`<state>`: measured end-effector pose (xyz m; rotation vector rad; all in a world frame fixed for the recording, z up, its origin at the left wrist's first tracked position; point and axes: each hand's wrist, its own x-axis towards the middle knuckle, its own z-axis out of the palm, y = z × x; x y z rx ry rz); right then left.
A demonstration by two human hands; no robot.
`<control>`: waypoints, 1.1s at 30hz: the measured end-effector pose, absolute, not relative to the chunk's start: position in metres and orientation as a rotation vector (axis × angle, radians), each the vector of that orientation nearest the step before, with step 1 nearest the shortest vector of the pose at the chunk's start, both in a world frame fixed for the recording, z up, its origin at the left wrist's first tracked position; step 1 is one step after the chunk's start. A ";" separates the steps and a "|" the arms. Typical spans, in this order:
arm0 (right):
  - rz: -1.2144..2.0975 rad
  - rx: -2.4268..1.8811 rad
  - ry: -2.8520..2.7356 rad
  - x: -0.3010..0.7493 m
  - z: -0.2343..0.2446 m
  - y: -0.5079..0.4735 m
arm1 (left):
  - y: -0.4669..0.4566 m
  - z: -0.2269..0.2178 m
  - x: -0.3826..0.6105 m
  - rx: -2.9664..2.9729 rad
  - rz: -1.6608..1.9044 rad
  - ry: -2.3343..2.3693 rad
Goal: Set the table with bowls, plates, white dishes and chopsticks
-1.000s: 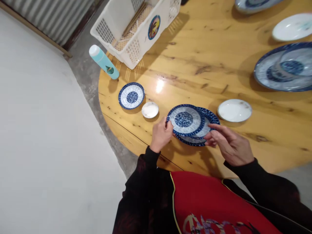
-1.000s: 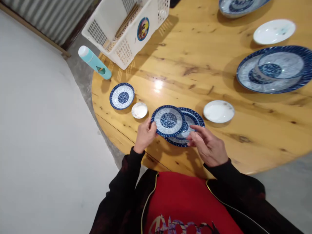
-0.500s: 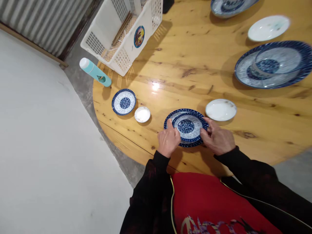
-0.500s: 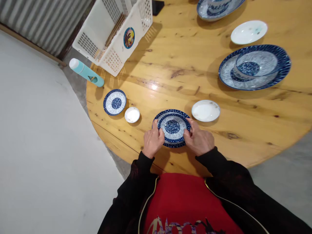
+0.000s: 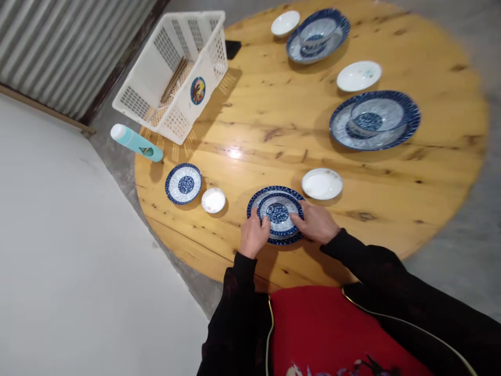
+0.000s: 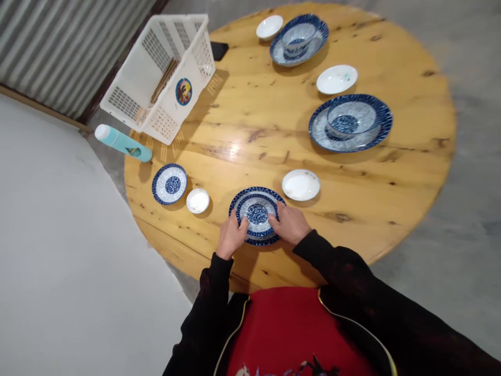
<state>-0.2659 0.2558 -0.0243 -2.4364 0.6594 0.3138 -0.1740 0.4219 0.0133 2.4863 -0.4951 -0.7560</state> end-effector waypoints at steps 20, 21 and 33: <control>0.091 -1.966 0.342 -0.344 -0.027 0.265 | 0.435 0.025 -0.297 1.878 -0.629 0.212; 0.103 -1.960 0.340 -0.353 -0.030 0.263 | 0.434 0.025 -0.306 1.882 -0.632 0.222; -0.071 -1.956 0.650 -0.430 -0.032 0.252 | 0.407 0.027 -0.336 1.755 -0.871 -0.234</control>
